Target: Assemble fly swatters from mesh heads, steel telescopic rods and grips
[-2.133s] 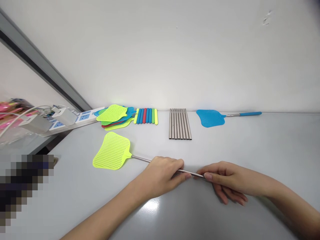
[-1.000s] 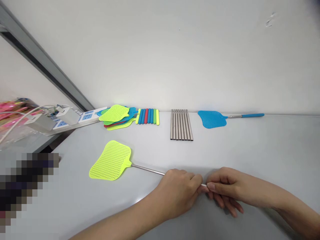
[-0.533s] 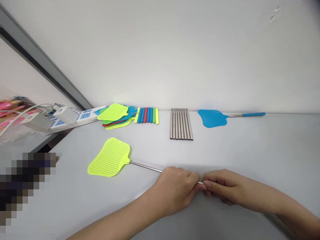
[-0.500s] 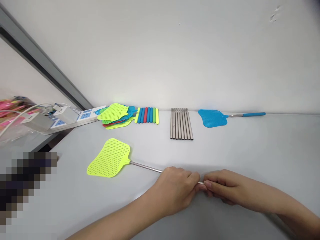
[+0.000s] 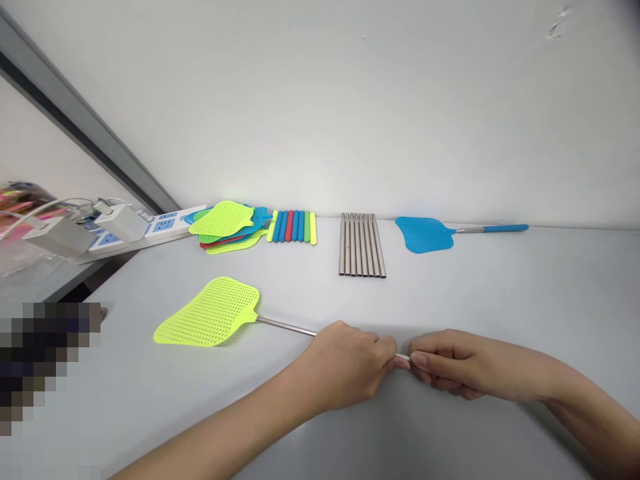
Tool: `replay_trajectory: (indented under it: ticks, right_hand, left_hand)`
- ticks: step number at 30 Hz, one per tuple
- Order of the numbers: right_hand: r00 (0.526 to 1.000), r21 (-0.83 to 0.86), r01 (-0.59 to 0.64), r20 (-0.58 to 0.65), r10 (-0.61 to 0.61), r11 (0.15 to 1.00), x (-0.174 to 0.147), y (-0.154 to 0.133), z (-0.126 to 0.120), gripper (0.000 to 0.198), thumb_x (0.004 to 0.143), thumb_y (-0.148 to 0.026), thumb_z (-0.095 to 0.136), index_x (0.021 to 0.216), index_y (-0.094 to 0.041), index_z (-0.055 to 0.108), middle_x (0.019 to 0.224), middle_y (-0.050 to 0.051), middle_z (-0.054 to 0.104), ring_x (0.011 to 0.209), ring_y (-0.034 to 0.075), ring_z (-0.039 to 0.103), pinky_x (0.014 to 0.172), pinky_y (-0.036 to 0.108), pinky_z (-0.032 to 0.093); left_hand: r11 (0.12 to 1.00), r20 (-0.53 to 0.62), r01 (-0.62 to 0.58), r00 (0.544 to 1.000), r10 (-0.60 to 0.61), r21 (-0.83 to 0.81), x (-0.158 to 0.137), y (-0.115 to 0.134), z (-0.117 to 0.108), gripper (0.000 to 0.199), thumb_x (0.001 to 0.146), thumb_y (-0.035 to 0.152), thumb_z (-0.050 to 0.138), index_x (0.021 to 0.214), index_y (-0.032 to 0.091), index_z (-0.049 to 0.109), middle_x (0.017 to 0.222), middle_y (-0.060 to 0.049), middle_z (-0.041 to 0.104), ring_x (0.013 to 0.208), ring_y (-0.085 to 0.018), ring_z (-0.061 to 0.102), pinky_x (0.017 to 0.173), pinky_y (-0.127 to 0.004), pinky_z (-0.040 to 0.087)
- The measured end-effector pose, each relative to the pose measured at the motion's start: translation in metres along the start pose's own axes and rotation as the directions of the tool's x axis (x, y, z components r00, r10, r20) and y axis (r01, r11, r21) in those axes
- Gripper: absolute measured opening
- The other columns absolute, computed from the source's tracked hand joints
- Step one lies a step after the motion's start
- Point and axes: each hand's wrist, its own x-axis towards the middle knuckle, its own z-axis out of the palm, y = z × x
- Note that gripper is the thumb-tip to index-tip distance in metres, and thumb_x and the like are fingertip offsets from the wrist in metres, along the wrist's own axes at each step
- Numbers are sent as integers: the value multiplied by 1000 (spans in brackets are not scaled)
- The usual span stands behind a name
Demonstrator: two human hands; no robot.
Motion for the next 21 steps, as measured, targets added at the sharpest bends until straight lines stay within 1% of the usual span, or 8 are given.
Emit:
replay_trajectory:
  ticks: [5, 10, 15, 21]
  right_hand:
    - [1000, 12, 19, 16, -19, 1000, 2, 5, -5, 29, 85, -41, 35, 67, -18, 40, 61, -4, 29, 52, 8, 25, 43, 17, 24]
    - [998, -38, 45, -30, -46, 998, 5, 4, -5, 31, 84, -43, 35, 65, -18, 39, 58, -4, 30, 50, 7, 27, 42, 17, 26]
    - [997, -85, 57, -51, -61, 995, 4, 3, -5, 32, 85, -42, 34, 65, -18, 39, 58, -4, 32, 49, 7, 29, 43, 17, 28]
    - [996, -57, 66, -54, -69, 996, 1, 6, -5, 32, 85, -44, 33, 68, -18, 41, 59, -4, 31, 51, 7, 28, 44, 16, 28]
  left_hand:
    - [1000, 10, 1, 1000, -1, -10, 1, -3, -3, 32, 88, 33, 26, 67, 17, 45, 59, 0, 61, 53, -15, 59, 41, -24, 29]
    - [1000, -3, -2, 1000, 2, -15, 1, -10, -3, 34, 88, 34, 25, 67, 17, 45, 59, 0, 61, 52, -14, 58, 42, -24, 28]
    - [1000, 14, -8, 1000, 9, -22, -1, -17, -7, 34, 89, 34, 24, 67, 17, 45, 59, 1, 60, 51, -13, 56, 43, -24, 26]
    - [998, 27, -5, 1000, 6, -59, -5, -26, -13, 36, 89, 36, 24, 67, 18, 46, 58, 2, 59, 49, -11, 53, 44, -23, 27]
